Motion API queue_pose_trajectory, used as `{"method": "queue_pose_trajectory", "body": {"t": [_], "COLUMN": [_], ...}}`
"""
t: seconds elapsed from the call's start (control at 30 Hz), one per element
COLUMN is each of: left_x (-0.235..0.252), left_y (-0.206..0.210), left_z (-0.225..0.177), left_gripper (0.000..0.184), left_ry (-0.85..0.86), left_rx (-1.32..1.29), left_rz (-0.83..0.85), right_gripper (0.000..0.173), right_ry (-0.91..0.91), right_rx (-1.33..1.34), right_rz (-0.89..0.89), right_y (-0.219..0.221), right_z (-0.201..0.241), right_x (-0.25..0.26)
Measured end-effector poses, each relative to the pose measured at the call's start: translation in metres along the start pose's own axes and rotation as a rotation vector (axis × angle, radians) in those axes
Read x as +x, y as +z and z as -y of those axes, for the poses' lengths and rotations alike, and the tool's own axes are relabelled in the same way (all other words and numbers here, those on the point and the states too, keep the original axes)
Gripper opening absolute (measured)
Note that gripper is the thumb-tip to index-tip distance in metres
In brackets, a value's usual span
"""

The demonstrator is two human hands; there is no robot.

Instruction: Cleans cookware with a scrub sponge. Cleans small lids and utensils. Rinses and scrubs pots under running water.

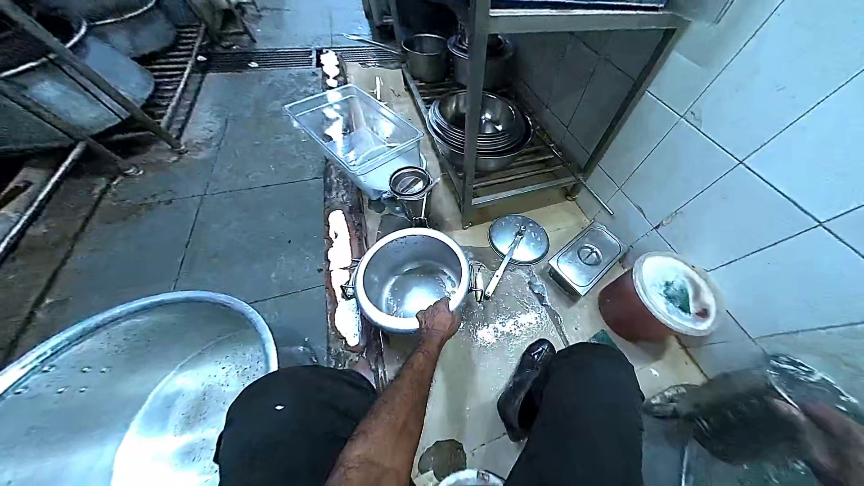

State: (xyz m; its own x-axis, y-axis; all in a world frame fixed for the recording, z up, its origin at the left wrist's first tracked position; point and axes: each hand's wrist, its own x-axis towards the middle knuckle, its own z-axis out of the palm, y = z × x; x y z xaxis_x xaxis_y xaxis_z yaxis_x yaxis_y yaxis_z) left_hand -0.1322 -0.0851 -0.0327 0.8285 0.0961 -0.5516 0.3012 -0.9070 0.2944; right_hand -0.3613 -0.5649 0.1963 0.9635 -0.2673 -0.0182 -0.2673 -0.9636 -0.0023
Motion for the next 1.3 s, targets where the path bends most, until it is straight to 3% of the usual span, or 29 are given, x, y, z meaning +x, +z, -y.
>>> {"method": "queue_pose_trajectory", "body": {"t": [0.07, 0.17, 0.23, 0.33, 0.47, 0.63, 0.8, 0.97, 1.17, 1.3], "left_x": [0.006, 0.023, 0.035, 0.056, 0.088, 0.125, 0.148, 0.156, 0.147, 0.131], "left_y": [-0.004, -0.008, -0.012, -0.022, -0.036, -0.044, -0.043, -0.061, -0.081, -0.085], "left_z": [-0.002, -0.005, -0.008, -0.016, -0.025, -0.02, 0.004, 0.041, 0.096, 0.119], "left_gripper": [0.046, 0.041, 0.039, 0.039, 0.042, 0.046, 0.051, 0.053, 0.046, 0.041], "left_ry": [0.018, 0.058, 0.068, 0.063, 0.089, 0.048, -0.056, -0.157, -0.299, -0.329], "left_rx": [-0.081, -0.286, -0.452, -0.625, -0.707, -0.92, -1.267, -1.457, -1.644, -1.678], "left_rz": [0.027, 0.025, 0.004, -0.017, -0.018, -0.03, 0.007, -0.056, -0.19, -0.223], "right_gripper": [0.054, 0.053, 0.05, 0.054, 0.053, 0.048, 0.041, 0.046, 0.05, 0.054], "right_ry": [-0.243, -0.491, -0.618, -0.731, -0.958, -1.068, -1.114, -1.118, -1.218, -1.294], "right_rx": [0.027, 0.058, 0.046, -0.1, -0.172, -0.253, -0.37, -0.496, -0.511, -0.485], "right_rz": [-0.094, -0.117, 0.054, 0.459, 0.613, 0.654, 0.585, 0.617, 0.538, 0.53], "right_y": [0.03, 0.066, 0.081, 0.092, 0.12, 0.121, 0.113, 0.101, 0.104, 0.106], "right_z": [0.008, 0.062, 0.111, 0.2, 0.302, 0.399, 0.462, 0.53, 0.614, 0.654], "right_x": [0.044, 0.11, 0.149, 0.197, 0.24, 0.273, 0.301, 0.32, 0.318, 0.286]}}
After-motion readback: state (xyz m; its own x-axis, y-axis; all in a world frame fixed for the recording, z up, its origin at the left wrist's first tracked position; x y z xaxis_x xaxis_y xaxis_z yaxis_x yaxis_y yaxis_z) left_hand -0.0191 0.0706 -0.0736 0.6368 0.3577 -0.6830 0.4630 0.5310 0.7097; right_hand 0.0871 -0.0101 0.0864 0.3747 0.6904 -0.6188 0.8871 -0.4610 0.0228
